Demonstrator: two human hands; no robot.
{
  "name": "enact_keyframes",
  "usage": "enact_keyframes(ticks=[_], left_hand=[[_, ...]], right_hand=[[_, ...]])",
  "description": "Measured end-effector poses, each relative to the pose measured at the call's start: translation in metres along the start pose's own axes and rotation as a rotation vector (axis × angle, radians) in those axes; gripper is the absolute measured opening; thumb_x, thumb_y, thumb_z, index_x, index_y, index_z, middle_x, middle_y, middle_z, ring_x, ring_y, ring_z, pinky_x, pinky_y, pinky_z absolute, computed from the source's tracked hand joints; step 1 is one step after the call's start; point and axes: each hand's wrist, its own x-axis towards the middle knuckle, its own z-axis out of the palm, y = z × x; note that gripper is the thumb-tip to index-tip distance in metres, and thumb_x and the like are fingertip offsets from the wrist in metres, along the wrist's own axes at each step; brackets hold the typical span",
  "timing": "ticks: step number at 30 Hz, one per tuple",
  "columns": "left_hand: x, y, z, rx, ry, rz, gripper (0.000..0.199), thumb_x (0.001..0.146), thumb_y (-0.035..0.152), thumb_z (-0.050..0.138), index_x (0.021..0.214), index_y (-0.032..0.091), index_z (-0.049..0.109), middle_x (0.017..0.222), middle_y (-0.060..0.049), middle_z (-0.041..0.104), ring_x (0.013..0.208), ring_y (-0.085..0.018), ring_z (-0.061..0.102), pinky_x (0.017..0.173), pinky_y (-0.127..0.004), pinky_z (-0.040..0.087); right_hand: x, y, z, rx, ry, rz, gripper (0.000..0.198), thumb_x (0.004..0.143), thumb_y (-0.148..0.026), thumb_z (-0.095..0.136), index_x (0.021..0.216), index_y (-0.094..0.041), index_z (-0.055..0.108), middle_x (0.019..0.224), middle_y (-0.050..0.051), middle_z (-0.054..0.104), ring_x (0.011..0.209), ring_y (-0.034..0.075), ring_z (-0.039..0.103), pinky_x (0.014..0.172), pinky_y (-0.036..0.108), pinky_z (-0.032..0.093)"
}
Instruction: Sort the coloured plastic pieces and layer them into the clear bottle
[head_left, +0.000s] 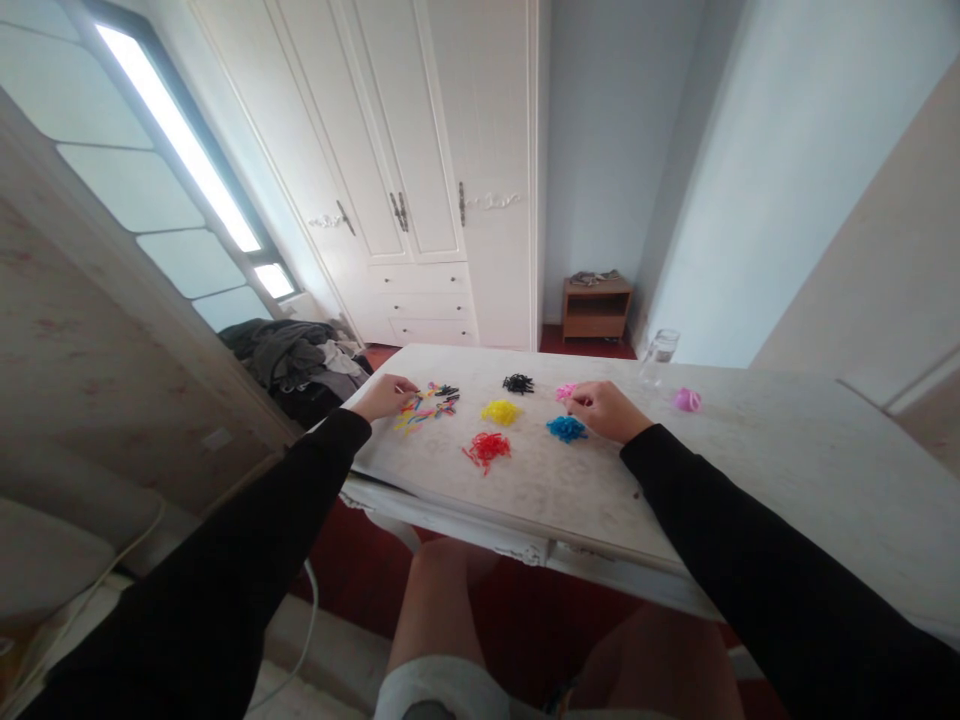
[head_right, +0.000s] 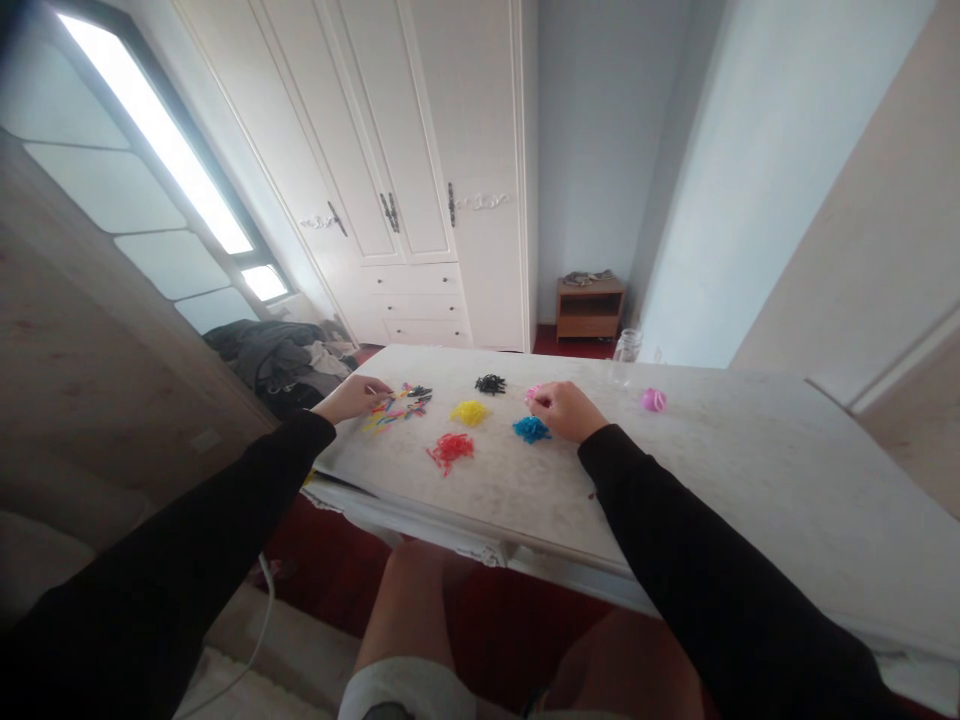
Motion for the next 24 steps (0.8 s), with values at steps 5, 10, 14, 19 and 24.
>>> enact_keyframes(ticks=[5,10,14,19,24], left_hand=[[0.002,0.003,0.003,0.063,0.032,0.021,0.018,0.064,0.036,0.071,0.072,0.02,0.076,0.073,-0.006,0.075,0.065,-0.02,0.062,0.062,-0.03,0.046],[0.005,0.005,0.002,0.112,0.054,0.01,0.012,0.065,0.033,0.069,0.063,0.021,0.068,0.07,-0.008,0.071,0.068,-0.022,0.061,0.066,-0.032,0.046],[-0.003,0.002,-0.009,0.117,0.033,-0.005,0.015,0.07,0.036,0.067,0.066,0.021,0.067,0.068,-0.007,0.069,0.066,-0.022,0.06,0.065,-0.032,0.045],[-0.023,-0.002,-0.024,0.101,-0.032,0.004,0.02,0.07,0.038,0.068,0.074,0.02,0.072,0.072,-0.006,0.073,0.064,-0.02,0.061,0.063,-0.031,0.047],[-0.031,-0.005,-0.021,0.076,-0.09,0.028,0.024,0.07,0.043,0.069,0.076,0.02,0.073,0.074,-0.006,0.074,0.064,-0.02,0.062,0.062,-0.03,0.047]], right_hand=[[0.0,-0.001,0.0,0.002,-0.011,-0.006,0.039,0.09,-0.033,0.052,0.057,-0.017,0.064,0.06,0.005,0.063,0.058,0.015,0.052,0.061,0.03,0.036],[0.0,-0.004,-0.002,0.013,-0.023,-0.007,0.041,0.09,-0.034,0.05,0.055,-0.017,0.06,0.057,0.004,0.059,0.056,0.014,0.049,0.06,0.03,0.034],[0.0,-0.007,-0.003,0.014,-0.028,-0.01,0.04,0.089,-0.035,0.049,0.053,-0.018,0.054,0.055,0.002,0.055,0.055,0.013,0.047,0.06,0.031,0.031],[0.0,-0.008,-0.002,0.017,-0.037,-0.017,0.042,0.09,-0.035,0.05,0.051,-0.019,0.051,0.054,0.002,0.054,0.055,0.013,0.044,0.061,0.031,0.031],[0.0,-0.006,-0.001,0.012,-0.046,-0.031,0.045,0.091,-0.037,0.05,0.05,-0.02,0.049,0.053,0.002,0.054,0.055,0.013,0.043,0.06,0.032,0.03]])
